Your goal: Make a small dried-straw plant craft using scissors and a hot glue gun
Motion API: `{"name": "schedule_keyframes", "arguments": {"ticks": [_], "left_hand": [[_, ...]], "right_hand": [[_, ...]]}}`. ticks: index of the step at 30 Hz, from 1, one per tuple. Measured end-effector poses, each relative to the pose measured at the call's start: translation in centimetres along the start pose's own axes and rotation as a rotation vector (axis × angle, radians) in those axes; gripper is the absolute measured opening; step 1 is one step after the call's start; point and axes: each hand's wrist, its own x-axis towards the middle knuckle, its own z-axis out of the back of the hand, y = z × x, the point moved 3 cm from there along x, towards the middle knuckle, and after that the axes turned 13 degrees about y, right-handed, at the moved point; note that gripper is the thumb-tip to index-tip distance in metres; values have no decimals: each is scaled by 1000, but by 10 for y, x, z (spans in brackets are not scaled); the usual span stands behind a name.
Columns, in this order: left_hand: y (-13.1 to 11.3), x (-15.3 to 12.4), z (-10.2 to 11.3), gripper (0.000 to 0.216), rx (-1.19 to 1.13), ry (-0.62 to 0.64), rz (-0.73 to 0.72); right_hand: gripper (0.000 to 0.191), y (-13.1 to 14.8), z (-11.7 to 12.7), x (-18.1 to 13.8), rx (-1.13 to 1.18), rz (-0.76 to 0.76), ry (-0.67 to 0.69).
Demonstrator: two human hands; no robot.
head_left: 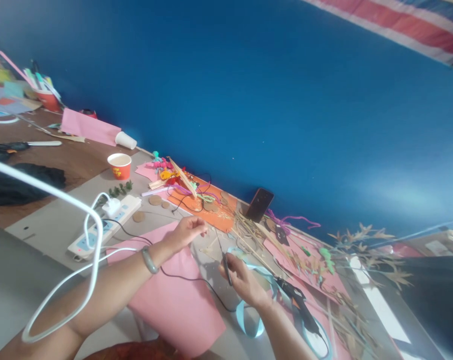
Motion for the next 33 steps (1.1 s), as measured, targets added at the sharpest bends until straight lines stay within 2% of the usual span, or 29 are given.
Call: {"name": "schedule_keyframes", "arguments": {"ticks": [7,14,23,33], "left_hand": [[0,-1,4,17,-34,-53,-19],[-2,-3,6,19,-34,-154,-26],[2,0,8,21,-70,-180,-55],[2,0,6,20,-108,-150,-59]], "right_hand": [[28,-5,-11,1,-234,-44,-143],[28,1,-13,1,-329,-49,-251],[29,3,-16,7,-285,-64,-238],[30,1,-15,11,-263,-48,-270]]}}
